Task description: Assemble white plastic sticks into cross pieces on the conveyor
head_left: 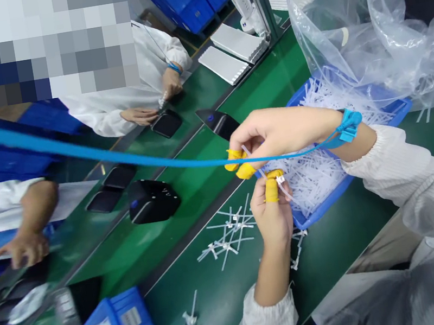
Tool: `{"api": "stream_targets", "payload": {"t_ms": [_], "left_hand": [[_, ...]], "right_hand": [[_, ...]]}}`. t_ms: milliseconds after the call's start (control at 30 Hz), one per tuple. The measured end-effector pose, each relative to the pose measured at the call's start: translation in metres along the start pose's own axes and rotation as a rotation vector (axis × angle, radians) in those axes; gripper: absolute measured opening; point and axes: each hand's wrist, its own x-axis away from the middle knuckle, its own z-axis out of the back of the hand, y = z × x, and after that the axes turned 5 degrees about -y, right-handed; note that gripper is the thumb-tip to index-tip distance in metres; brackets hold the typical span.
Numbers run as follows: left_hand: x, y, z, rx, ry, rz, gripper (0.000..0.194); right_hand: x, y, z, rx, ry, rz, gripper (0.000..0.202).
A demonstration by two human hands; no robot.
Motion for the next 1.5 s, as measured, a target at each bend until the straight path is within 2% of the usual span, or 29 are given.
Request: {"api": "stream_targets", "payload": {"t_ms": [167,300,467,633,933,1300,1500], "left_hand": [[-0.002,-0.002,-0.002,0.06,0.031,-0.044,0.042],[-0.003,-0.003,-0.001,0.064,0.042,-0.042,0.04],[-0.002,-0.007,0.003,0.052,0.013,-0.052,0.039],[-0.003,-0.009,0.006,0.039,0.051,-0.058,0.04],[-0.007,-0.009,0.006,0.146,0.159,-0.032,0.043],[-0.008,-0.01,0.013,0.161,0.085,-0.029,0.04],[-0.008,-0.006,0.008,0.183,0.146,-0.003,0.042]], "right_hand": [[0.008,-0.006,0.004,0.106,-0.15,-0.051,0.017],[0.008,-0.007,0.0,0.114,-0.112,-0.033,0.018],[0.011,-0.002,0.003,0.01,-0.012,-0.097,0.015],[0.012,0.004,0.006,-0.062,-0.064,-0.195,0.008],[0.009,0.007,0.003,-0.113,-0.093,-0.147,0.01],[0.007,0.01,0.001,-0.11,-0.075,-0.101,0.01],[0.005,0.012,-0.001,-0.129,-0.051,-0.094,0.013]]}}
